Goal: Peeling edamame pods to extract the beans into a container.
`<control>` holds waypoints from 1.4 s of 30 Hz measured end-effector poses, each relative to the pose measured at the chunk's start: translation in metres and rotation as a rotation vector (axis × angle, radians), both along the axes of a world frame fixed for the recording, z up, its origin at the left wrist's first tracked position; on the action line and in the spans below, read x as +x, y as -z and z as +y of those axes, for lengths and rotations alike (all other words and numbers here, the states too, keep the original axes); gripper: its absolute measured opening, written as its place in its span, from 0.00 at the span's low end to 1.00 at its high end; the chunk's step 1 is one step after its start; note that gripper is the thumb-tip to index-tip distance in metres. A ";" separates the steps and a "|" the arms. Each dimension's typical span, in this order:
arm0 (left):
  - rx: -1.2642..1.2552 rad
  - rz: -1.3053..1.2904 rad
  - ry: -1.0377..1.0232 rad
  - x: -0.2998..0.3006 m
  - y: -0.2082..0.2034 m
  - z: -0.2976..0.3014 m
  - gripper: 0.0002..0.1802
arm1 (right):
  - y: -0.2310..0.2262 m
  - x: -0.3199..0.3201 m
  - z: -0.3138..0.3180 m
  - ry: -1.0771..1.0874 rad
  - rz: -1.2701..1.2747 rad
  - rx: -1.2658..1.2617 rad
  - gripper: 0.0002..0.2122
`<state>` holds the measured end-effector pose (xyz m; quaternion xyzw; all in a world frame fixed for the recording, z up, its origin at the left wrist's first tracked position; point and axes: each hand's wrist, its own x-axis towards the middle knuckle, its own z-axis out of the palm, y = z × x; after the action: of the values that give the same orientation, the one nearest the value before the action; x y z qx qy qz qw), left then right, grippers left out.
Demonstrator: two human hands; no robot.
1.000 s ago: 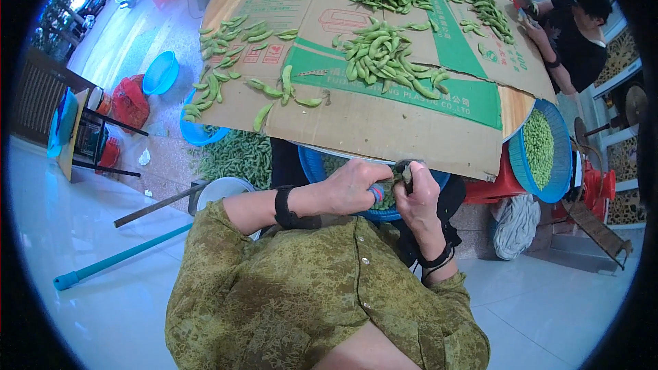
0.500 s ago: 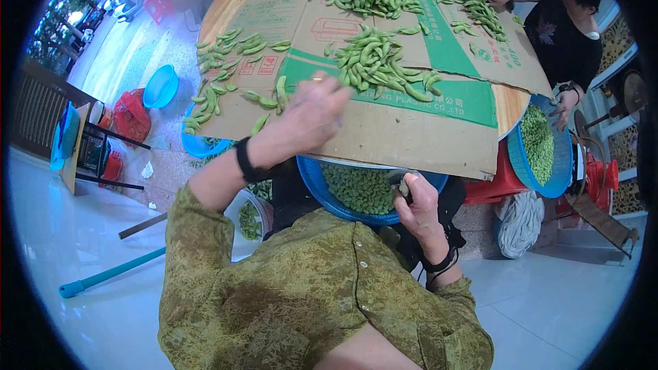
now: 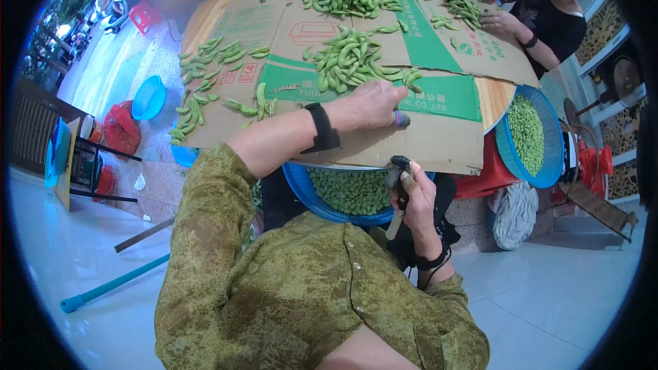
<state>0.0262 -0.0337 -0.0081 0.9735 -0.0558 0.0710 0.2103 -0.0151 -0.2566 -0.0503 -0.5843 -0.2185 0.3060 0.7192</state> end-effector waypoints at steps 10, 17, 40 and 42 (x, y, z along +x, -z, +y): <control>-0.831 0.131 -0.076 -0.072 -0.023 -0.015 0.10 | -0.007 -0.002 0.013 0.052 0.369 0.278 0.15; -0.909 0.192 -0.059 -0.104 0.000 -0.023 0.09 | -0.021 -0.011 0.021 -0.047 0.480 0.357 0.15; -1.865 0.604 -0.022 -0.115 0.019 -0.006 0.05 | -0.020 -0.010 0.026 -0.234 0.690 0.459 0.18; -1.312 0.213 0.061 -0.114 0.021 -0.009 0.07 | -0.016 -0.009 0.026 -0.216 0.756 0.455 0.18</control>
<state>-0.0880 -0.0425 -0.0295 0.6432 -0.0075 -0.0125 0.7655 -0.0241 -0.2310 -0.0347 -0.2325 -0.0621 0.5152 0.8226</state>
